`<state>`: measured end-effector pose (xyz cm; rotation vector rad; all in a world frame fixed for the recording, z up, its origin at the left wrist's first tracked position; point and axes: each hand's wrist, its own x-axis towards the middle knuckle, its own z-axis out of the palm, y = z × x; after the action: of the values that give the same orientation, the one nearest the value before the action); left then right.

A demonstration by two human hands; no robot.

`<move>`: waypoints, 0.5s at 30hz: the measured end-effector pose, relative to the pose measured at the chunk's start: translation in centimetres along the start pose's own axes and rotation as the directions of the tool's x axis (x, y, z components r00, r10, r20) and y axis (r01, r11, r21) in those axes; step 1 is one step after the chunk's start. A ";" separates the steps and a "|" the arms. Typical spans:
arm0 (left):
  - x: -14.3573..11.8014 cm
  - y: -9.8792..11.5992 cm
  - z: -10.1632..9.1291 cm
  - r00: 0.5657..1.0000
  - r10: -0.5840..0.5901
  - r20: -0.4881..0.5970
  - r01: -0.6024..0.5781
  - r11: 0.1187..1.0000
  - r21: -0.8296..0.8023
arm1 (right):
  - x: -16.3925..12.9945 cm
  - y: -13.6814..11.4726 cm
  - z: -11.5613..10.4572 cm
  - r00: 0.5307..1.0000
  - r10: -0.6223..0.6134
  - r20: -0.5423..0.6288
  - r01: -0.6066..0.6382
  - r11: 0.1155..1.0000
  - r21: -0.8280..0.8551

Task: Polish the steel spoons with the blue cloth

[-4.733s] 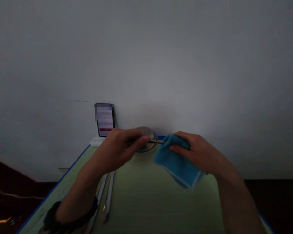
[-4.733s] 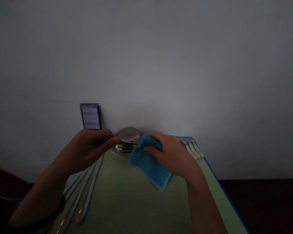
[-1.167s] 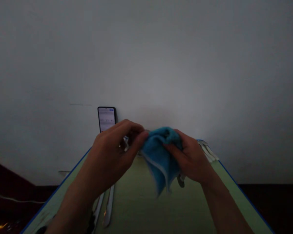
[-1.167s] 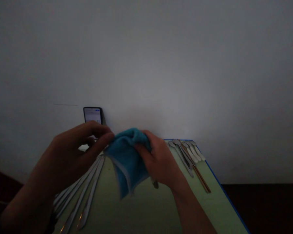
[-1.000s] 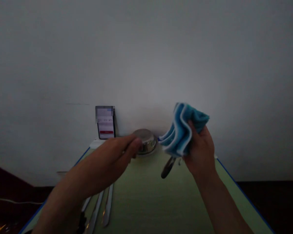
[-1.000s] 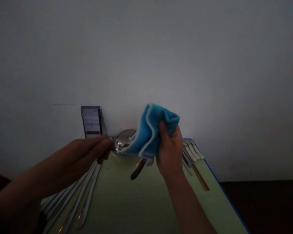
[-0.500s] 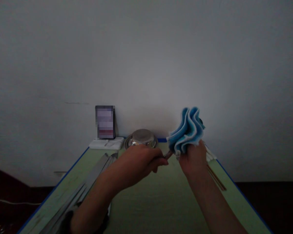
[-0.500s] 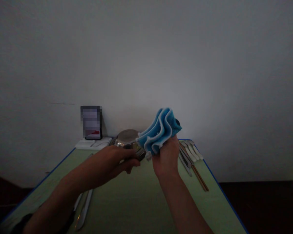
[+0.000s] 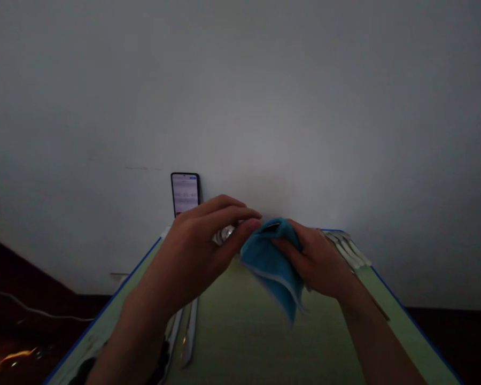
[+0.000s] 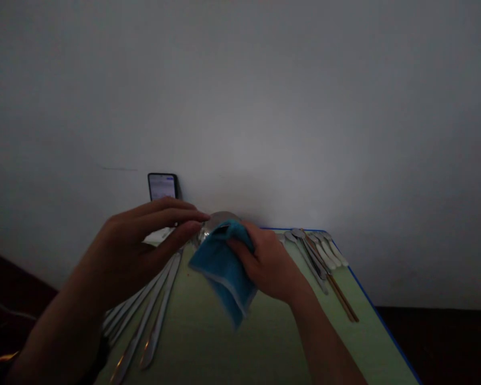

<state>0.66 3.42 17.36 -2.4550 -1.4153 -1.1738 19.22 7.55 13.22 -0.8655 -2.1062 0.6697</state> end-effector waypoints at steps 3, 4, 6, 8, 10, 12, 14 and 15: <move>-0.2 0.0 0.2 0.997 0.062 0.036 -0.064 0.996 0.060 | -0.2 -0.6 0.4 0.999 -0.020 0.024 0.021 1.000 -0.019; -0.2 -0.1 0.4 0.996 0.073 0.052 -0.077 0.994 0.080 | -0.2 -0.7 0.6 0.999 -0.028 0.025 0.028 0.999 -0.023; -0.2 -0.3 0.6 0.993 0.093 0.076 -0.102 0.987 0.123 | -0.1 -0.9 1.0 0.999 -0.026 0.019 0.027 0.999 -0.041; -0.1 -0.5 0.9 0.991 0.108 0.073 -0.120 0.975 0.185 | 0.0 -0.9 1.4 1.000 -0.008 0.008 0.008 0.998 -0.056; 0.0 -0.7 1.1 0.992 0.116 0.040 -0.123 0.960 0.253 | 0.0 -0.8 1.4 1.000 0.018 0.002 -0.018 0.998 -0.062; 0.1 -1.1 1.0 0.995 0.099 -0.030 -0.085 0.946 0.312 | 0.0 -0.7 1.1 0.999 0.049 0.022 -0.047 0.995 -0.083; 0.0 -1.7 0.6 0.991 0.051 -0.121 -0.005 0.936 0.353 | -0.2 -0.5 0.4 0.995 0.075 0.066 -0.067 0.991 -0.116; 0.0 -1.9 0.3 0.988 0.016 -0.152 0.041 0.931 0.363 | -0.3 -0.5 -0.1 0.993 0.080 0.087 -0.068 0.989 -0.132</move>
<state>-0.68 4.63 16.61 -2.0614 -1.4533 -0.9699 19.26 7.05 13.45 -1.0058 -2.2285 0.6278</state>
